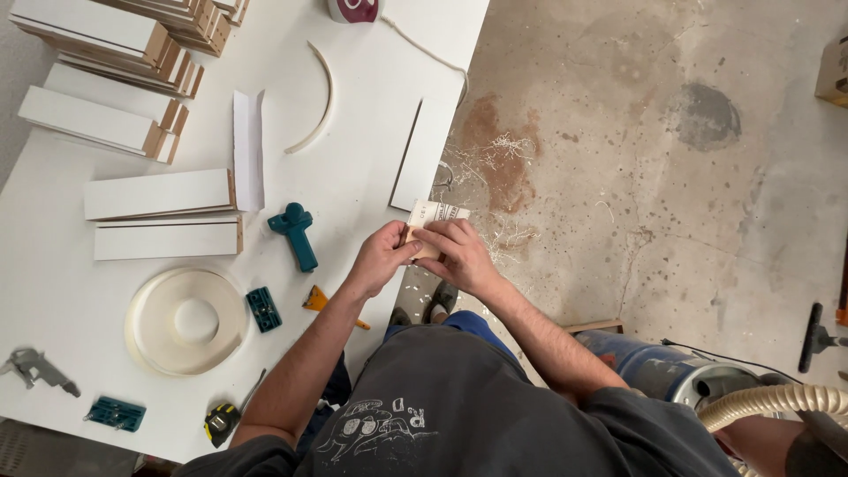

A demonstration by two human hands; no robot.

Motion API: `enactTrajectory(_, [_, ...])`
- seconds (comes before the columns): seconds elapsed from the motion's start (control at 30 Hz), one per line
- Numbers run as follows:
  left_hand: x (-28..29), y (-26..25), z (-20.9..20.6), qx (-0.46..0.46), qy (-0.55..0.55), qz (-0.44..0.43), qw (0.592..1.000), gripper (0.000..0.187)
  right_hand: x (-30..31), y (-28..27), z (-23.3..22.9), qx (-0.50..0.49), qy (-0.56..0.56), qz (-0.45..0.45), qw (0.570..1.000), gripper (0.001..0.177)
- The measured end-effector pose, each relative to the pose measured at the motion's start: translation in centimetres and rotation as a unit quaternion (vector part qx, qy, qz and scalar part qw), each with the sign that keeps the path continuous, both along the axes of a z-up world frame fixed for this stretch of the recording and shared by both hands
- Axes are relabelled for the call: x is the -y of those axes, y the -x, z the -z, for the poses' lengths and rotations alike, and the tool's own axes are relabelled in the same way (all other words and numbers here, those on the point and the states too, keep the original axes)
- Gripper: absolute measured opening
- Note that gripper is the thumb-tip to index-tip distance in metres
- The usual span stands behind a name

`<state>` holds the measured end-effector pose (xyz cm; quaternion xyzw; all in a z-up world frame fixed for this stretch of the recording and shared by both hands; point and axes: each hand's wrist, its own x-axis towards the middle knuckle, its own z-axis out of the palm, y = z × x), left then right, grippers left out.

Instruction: The person applies white edge banding to the edges of rectangular wooden boards. They use an iron to heat and adhere the banding, then trim the excess with a utility knife and a plastic scraper. Finally, they sand the edges smooth with sandpaper.

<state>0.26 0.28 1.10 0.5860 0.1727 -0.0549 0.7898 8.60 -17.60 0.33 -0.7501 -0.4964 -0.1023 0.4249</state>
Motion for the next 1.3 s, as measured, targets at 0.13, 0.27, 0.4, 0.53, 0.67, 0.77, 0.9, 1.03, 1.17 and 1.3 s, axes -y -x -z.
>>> enactTrajectory(0.13, [0.1, 0.1, 0.8, -0.002, 0.005, 0.003, 1.0, 0.023, 0.0, -0.1, 0.4, -0.001, -0.002, -0.005, 1.0, 0.045])
enactTrajectory(0.27, [0.2, 0.0, 0.4, -0.007, -0.006, 0.009, 1.0, 0.022, 0.2, -0.5, 0.7, 0.005, 0.017, -0.012, 1.0, 0.047])
enactTrajectory(0.4, [0.4, -0.1, -1.0, -0.004, -0.005, 0.008, 1.0, 0.021, 0.2, -0.7, 0.0, 0.004, 0.017, -0.022, 1.0, 0.046])
enactTrajectory(0.53, [0.4, 0.0, -0.5, -0.006, 0.005, 0.008, 1.0, 0.022, 0.2, -0.7, -0.5, 0.011, 0.021, -0.019, 1.0, 0.044])
enactTrajectory(0.67, [0.8, 0.3, -0.4, -0.001, -0.114, 0.019, 0.993, 0.016, 0.4, -1.7, -1.9, -0.005, 0.089, -0.016, 0.996, 0.066])
enactTrajectory(0.77, [1.1, 0.5, 0.9, 0.018, -0.212, 0.051, 0.976, 0.016, 0.6, -4.4, -4.6, -0.154, 0.177, -0.039, 0.971, 0.088])
enactTrajectory(0.9, [1.0, 0.0, 4.1, 0.034, -0.306, 0.076, 0.948, 0.018, 0.4, -7.0, -4.1, -0.374, 0.24, -0.168, 0.88, 0.042])
enactTrajectory(1.03, [1.6, -0.2, 4.5, -0.032, -0.299, 0.036, 0.953, 0.017, -0.1, -4.0, -5.2, -0.321, 0.253, -0.162, 0.898, 0.06])
enactTrajectory(1.17, [3.2, -0.3, 1.9, -0.026, -0.109, -0.075, 0.991, 0.007, -0.8, -0.4, 0.1, -0.049, 0.252, -0.06, 0.965, 0.085])
enactTrajectory(1.3, [3.3, -0.9, 4.9, 0.002, -0.041, -0.085, 0.996, 0.01, -0.2, 0.4, 3.8, 0.084, 0.185, 0.015, 0.979, 0.064])
